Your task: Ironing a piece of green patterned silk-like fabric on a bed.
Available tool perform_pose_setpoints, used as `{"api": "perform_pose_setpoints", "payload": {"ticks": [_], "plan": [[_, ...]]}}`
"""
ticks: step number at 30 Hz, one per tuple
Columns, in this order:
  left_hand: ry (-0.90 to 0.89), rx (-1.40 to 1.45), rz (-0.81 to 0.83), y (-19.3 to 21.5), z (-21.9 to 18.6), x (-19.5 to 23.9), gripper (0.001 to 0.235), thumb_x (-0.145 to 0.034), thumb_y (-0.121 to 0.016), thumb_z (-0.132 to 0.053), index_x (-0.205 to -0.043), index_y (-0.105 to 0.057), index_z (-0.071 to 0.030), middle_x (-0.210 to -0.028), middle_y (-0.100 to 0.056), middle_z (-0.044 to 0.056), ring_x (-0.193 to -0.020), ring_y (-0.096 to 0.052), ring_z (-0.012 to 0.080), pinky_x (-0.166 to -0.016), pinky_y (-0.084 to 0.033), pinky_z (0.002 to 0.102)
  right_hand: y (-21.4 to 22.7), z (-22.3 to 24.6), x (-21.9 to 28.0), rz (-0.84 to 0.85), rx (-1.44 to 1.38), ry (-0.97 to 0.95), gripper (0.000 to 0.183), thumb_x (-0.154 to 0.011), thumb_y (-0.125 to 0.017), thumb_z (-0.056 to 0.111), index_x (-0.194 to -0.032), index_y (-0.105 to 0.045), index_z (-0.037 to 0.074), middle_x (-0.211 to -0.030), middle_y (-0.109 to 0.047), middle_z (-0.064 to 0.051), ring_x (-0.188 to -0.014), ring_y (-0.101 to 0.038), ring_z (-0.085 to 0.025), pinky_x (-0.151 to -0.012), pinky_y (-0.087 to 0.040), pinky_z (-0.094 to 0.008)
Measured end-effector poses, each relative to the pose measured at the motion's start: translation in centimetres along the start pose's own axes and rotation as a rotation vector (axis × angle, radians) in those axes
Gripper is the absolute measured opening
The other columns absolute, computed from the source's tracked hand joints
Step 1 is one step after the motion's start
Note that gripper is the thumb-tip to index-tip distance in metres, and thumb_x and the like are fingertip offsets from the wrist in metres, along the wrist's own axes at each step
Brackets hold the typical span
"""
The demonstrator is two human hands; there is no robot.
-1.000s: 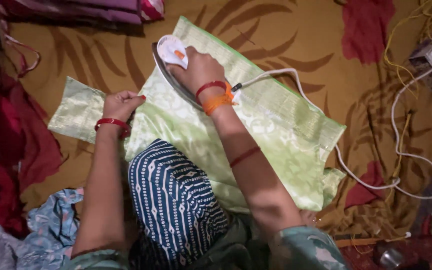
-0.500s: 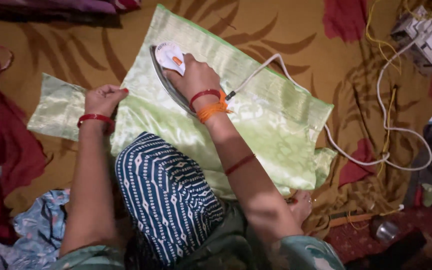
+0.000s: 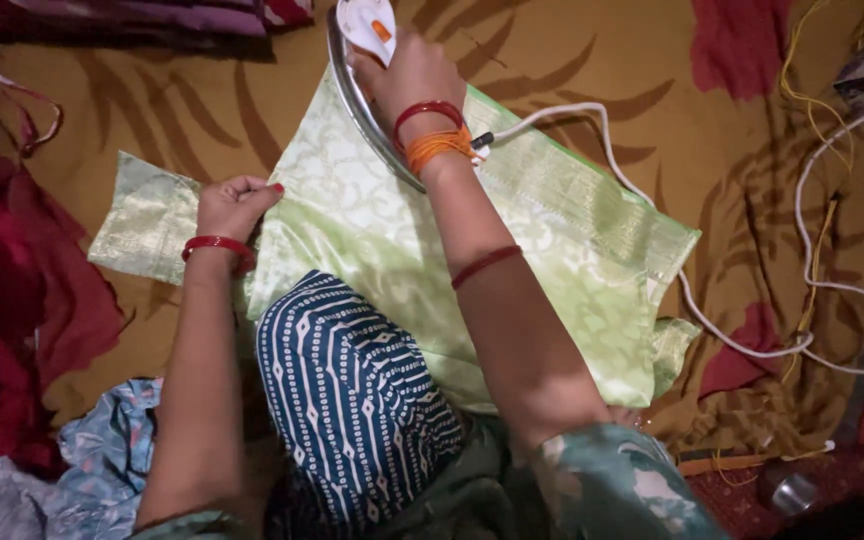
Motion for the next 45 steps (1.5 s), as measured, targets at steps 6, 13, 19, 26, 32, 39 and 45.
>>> {"api": "perform_pose_setpoints", "payload": {"ticks": [6,13,19,26,32,39,45], "plan": [[-0.027,0.002,0.02,-0.3,-0.7,0.6,0.012,-0.088,-0.08,-0.016,-0.093,-0.074,-0.007,-0.072,-0.067,-0.008,-0.056,-0.05,0.0,-0.051,-0.038,0.019,1.0,-1.4,3.6,-0.006,-0.021,-0.011,0.054,-0.077,-0.079,0.056,-0.104,-0.073,0.01,-0.095,-0.076,-0.019,-0.088,-0.073,-0.039,-0.075,-0.057,-0.051],[-0.023,-0.059,-0.005,0.0,-0.3,0.2,0.014,-0.09,-0.082,-0.018,-0.092,-0.074,-0.007,-0.071,-0.063,-0.008,-0.056,-0.047,0.0003,-0.051,-0.035,0.02,1.9,-2.8,6.8,0.065,0.03,-0.014,0.061,-0.077,-0.079,0.06,-0.104,-0.069,0.006,-0.088,-0.074,-0.023,-0.084,-0.073,-0.041,-0.072,-0.057,-0.051],[-0.019,-0.025,-0.002,0.1,0.2,-0.1,0.012,-0.088,-0.081,-0.017,-0.091,-0.073,-0.008,-0.073,-0.067,-0.01,-0.059,-0.051,-0.0015,-0.054,-0.04,0.018,1.6,-2.2,3.6,0.055,0.036,0.015,0.061,-0.076,-0.079,0.06,-0.105,-0.07,0.007,-0.088,-0.074,-0.021,-0.083,-0.073,-0.041,-0.07,-0.057,-0.051],[-0.005,-0.03,0.007,0.1,-0.5,-0.3,0.015,-0.088,-0.081,-0.018,-0.091,-0.073,-0.006,-0.07,-0.063,-0.009,-0.057,-0.048,-0.0004,-0.052,-0.036,0.02,1.8,-0.3,-0.9,-0.01,-0.076,0.086,0.046,-0.075,-0.081,0.052,-0.099,-0.077,0.013,-0.088,-0.075,-0.019,-0.082,-0.073,-0.04,-0.073,-0.057,-0.05],[-0.029,-0.031,0.023,0.5,0.3,-1.0,0.014,-0.088,-0.08,-0.017,-0.092,-0.074,-0.006,-0.07,-0.066,-0.008,-0.056,-0.049,-0.0002,-0.052,-0.038,0.02,1.8,-0.1,1.5,0.038,-0.065,0.125,0.047,-0.078,-0.079,0.051,-0.103,-0.075,0.012,-0.091,-0.075,-0.02,-0.085,-0.072,-0.04,-0.075,-0.057,-0.05],[-0.026,-0.005,0.019,0.0,0.5,-0.7,0.014,-0.088,-0.081,-0.015,-0.093,-0.074,-0.005,-0.078,-0.069,-0.003,-0.06,-0.054,0.0028,-0.056,-0.042,0.02,1.4,-0.3,7.9,0.25,0.078,0.211,0.058,-0.079,-0.076,0.06,-0.109,-0.068,0.01,-0.09,-0.075,-0.019,-0.085,-0.073,-0.038,-0.075,-0.056,-0.051],[-0.003,0.031,0.036,0.1,0.1,-0.5,0.013,-0.087,-0.08,-0.014,-0.093,-0.073,-0.006,-0.08,-0.072,-0.003,-0.062,-0.059,0.0021,-0.058,-0.046,0.019,0.5,-0.1,6.8,0.24,0.103,0.242,0.061,-0.078,-0.076,0.062,-0.108,-0.068,0.01,-0.089,-0.075,-0.018,-0.085,-0.073,-0.038,-0.073,-0.056,-0.051]]}}
Point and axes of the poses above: each hand's wrist, its own x-axis away from the middle knuckle, its own y-axis out of the back of the hand, z = x × y, the point moved 1 cm from there along -x, towards the middle knuckle
